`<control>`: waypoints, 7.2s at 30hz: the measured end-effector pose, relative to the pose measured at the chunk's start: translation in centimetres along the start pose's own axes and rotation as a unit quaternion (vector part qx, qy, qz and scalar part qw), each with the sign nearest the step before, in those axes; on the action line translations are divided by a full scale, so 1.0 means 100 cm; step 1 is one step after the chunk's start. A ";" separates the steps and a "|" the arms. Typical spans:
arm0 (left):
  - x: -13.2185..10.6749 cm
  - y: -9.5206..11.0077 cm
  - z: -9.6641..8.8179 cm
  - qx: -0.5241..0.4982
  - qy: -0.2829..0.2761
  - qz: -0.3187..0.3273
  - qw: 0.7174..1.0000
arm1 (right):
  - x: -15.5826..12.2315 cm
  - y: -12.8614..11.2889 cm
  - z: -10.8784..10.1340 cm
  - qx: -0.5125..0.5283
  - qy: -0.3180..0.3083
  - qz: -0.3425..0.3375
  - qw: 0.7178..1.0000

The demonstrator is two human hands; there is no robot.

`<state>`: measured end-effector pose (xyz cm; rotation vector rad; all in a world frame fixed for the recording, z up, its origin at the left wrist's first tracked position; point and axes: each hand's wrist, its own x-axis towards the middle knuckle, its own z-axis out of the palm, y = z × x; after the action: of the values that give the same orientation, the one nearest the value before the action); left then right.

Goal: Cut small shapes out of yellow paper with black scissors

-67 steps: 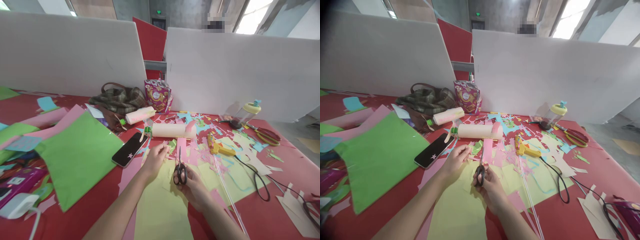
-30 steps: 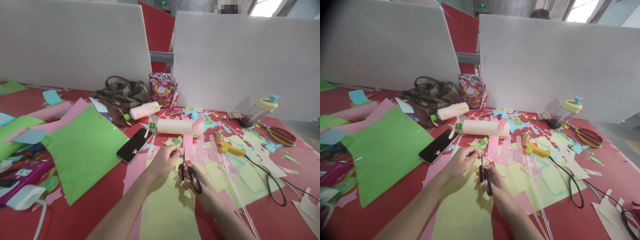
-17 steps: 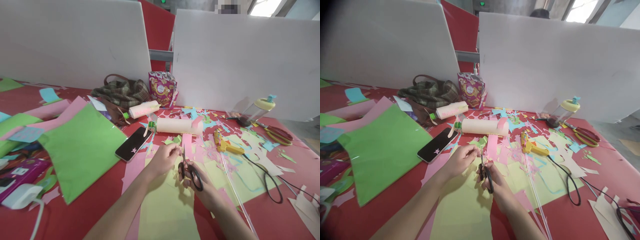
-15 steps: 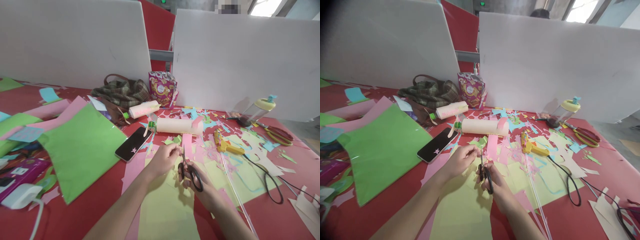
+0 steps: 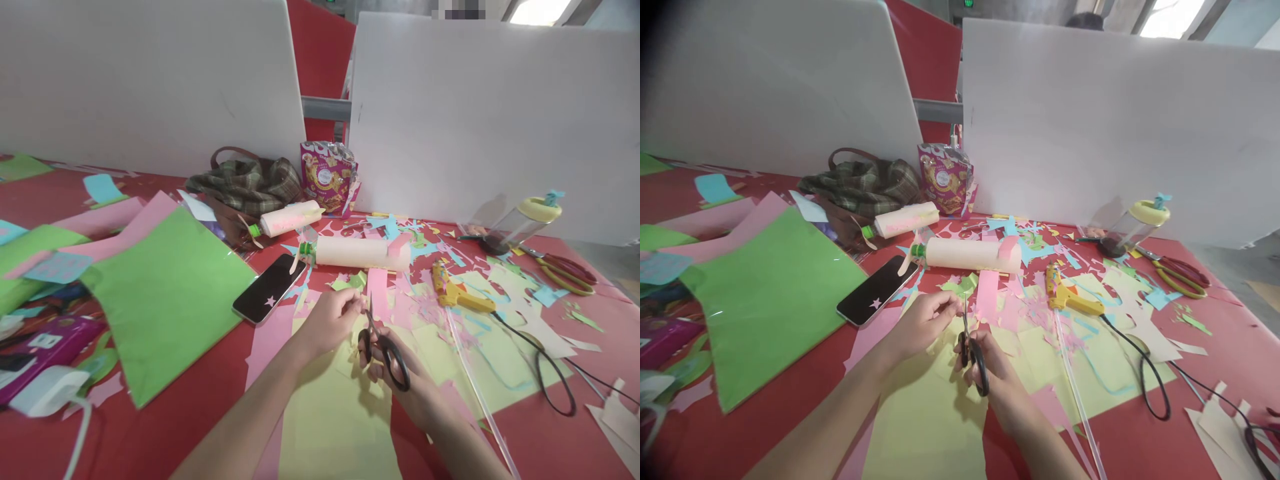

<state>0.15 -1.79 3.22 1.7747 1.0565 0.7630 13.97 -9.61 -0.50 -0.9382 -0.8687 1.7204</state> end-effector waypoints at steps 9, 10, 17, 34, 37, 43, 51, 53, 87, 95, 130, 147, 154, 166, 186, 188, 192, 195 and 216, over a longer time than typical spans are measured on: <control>-0.003 0.001 0.001 0.011 -0.011 -0.013 1.000 | 0.000 -0.003 0.000 -0.013 -0.001 -0.015 1.000; -0.003 0.002 0.002 0.009 -0.012 -0.015 1.000 | -0.001 -0.003 0.000 -0.015 -0.004 -0.016 1.000; -0.002 0.005 0.004 0.012 -0.009 -0.024 1.000 | -0.001 -0.004 0.000 -0.018 -0.014 -0.032 0.999; 0.011 0.020 0.004 0.066 -0.062 0.013 0.996 | -0.004 -0.016 -0.004 -0.030 -0.026 -0.067 0.997; 0.013 0.022 0.005 0.056 -0.072 0.012 0.996 | -0.004 -0.015 -0.007 -0.033 -0.029 -0.073 0.996; 0.015 0.023 0.005 0.067 -0.079 0.001 0.995 | -0.002 -0.015 -0.008 -0.053 -0.026 -0.074 0.996; 0.013 0.025 0.005 0.045 -0.075 -0.006 0.996 | -0.003 -0.020 -0.004 -0.088 -0.008 -0.059 0.994; 0.014 0.025 0.005 0.053 -0.073 -0.006 0.996 | -0.004 -0.020 -0.005 -0.091 -0.003 -0.053 0.994; 0.011 0.028 0.000 0.096 -0.050 -0.008 0.994 | -0.005 -0.019 -0.004 -0.044 -0.018 -0.043 0.998; 0.010 0.026 0.000 0.110 -0.054 -0.001 0.992 | -0.005 -0.018 -0.004 -0.024 -0.028 -0.054 0.998; 0.014 0.020 0.000 0.108 -0.054 -0.020 0.993 | -0.002 -0.022 0.001 -0.006 -0.003 -0.032 0.999; 0.015 0.016 0.004 0.032 -0.076 -0.053 0.995 | -0.003 -0.029 0.005 -0.036 0.024 -0.031 0.999; 0.014 0.018 0.006 0.026 -0.080 -0.065 0.994 | -0.002 -0.022 0.002 0.008 -0.002 -0.047 0.999; 0.013 0.026 0.011 0.022 -0.040 -0.084 0.995 | -0.002 -0.007 -0.006 0.002 0.015 -0.055 0.998; 0.007 0.021 0.028 -0.105 0.020 -0.079 0.991 | -0.001 -0.004 -0.007 -0.072 0.040 -0.068 0.994; 0.006 0.020 0.031 -0.134 0.024 -0.084 0.987 | -0.001 -0.003 -0.007 -0.082 0.045 -0.068 0.993; 0.006 0.019 0.034 -0.203 0.023 -0.104 0.973 | -0.002 -0.002 -0.006 -0.087 0.056 -0.068 0.992; 0.005 0.018 0.037 -0.243 0.021 -0.120 0.962 | -0.001 -0.002 -0.005 -0.085 0.066 -0.077 0.991; 0.000 0.015 0.047 -0.291 0.021 -0.142 0.946 | -0.002 -0.004 0.000 -0.115 0.063 -0.081 0.988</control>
<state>4.58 -3.92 2.77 1.0827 0.9611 0.8279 14.21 -9.66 -0.10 -1.0854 -1.0448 1.4278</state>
